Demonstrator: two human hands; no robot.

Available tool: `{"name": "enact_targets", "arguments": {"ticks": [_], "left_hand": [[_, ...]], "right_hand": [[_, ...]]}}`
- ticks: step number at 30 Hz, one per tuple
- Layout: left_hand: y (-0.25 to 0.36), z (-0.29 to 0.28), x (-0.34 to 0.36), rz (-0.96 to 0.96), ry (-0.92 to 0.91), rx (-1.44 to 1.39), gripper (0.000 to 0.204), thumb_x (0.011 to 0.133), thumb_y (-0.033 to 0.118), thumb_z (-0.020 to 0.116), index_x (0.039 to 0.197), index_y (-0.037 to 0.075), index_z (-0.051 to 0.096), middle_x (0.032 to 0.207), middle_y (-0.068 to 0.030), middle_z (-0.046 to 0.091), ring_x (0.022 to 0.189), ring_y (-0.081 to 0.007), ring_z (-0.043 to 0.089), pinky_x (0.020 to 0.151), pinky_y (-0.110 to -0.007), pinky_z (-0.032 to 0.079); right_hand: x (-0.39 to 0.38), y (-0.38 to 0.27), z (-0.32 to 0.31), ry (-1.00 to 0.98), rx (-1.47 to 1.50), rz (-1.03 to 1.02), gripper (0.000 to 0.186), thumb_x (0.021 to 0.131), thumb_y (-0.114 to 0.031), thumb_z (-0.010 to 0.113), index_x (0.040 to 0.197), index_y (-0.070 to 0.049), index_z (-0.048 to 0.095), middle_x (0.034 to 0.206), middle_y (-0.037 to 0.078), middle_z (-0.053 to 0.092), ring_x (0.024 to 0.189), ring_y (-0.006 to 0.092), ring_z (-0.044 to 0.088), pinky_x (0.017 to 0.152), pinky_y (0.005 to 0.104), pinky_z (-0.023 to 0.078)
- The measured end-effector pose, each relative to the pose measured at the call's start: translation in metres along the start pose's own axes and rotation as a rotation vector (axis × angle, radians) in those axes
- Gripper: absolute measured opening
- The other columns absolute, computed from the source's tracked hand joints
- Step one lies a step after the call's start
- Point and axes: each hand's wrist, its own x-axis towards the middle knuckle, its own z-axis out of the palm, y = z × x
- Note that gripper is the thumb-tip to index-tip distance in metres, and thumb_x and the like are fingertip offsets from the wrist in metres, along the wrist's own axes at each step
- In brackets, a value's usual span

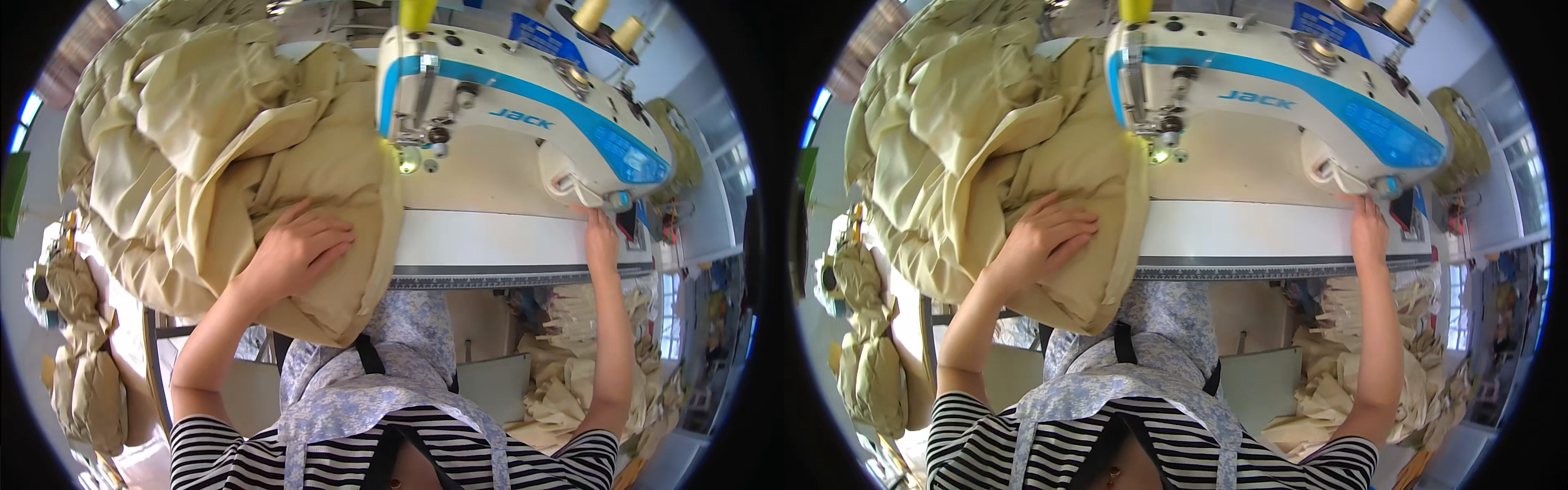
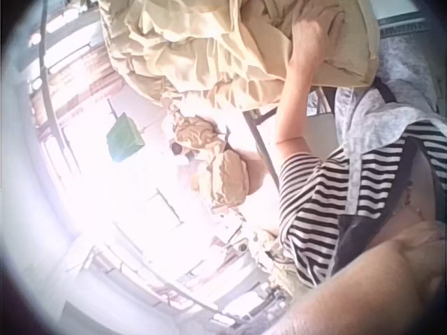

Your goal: The person aligns a zipper along the edge of a beige fabric and sews it using a sewing machine. They repeatedly adjust the fabric and zipper, sew short segments, and trim threads with scissors. The person continues this process along the zipper length, handling the fabric and zipper by hand.

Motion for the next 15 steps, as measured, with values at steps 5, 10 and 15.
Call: {"name": "enact_targets", "arguments": {"ticks": [5,10,15], "left_hand": [[0.009,0.018,0.054,-0.061,0.199,-0.106,0.023,0.093,0.017,0.068,0.112,0.005,0.068,0.109,-0.0118,0.07,0.1,-0.0331,0.066,0.089,-0.044,0.053],[0.002,0.056,0.071,0.007,0.232,-0.065,0.048,0.089,0.024,0.073,0.133,0.009,0.06,0.124,-0.0142,0.065,0.118,-0.0345,0.06,0.101,-0.045,0.049],[-0.025,0.06,0.037,-0.06,0.134,-0.026,0.072,0.086,0.032,0.077,0.148,0.013,0.048,0.146,-0.0204,0.051,0.137,-0.036,0.046,0.111,-0.045,0.042]], "right_hand": [[0.013,-0.001,0.002,-0.071,-0.187,-0.117,0.02,0.088,-0.003,0.058,0.108,-0.004,0.06,0.106,0.014,0.061,0.098,0.0327,0.066,0.079,0.0417,0.059],[0.02,0.01,-0.014,-0.218,-0.144,-0.332,0.006,0.09,-0.007,0.059,0.095,-0.004,0.055,0.099,0.015,0.061,0.095,0.0324,0.066,0.075,0.0424,0.058],[0.023,-0.027,-0.053,-0.178,0.125,-0.393,0.015,0.085,-0.002,0.063,0.096,-0.004,0.053,0.092,0.013,0.063,0.088,0.0321,0.067,0.07,0.042,0.057]]}}
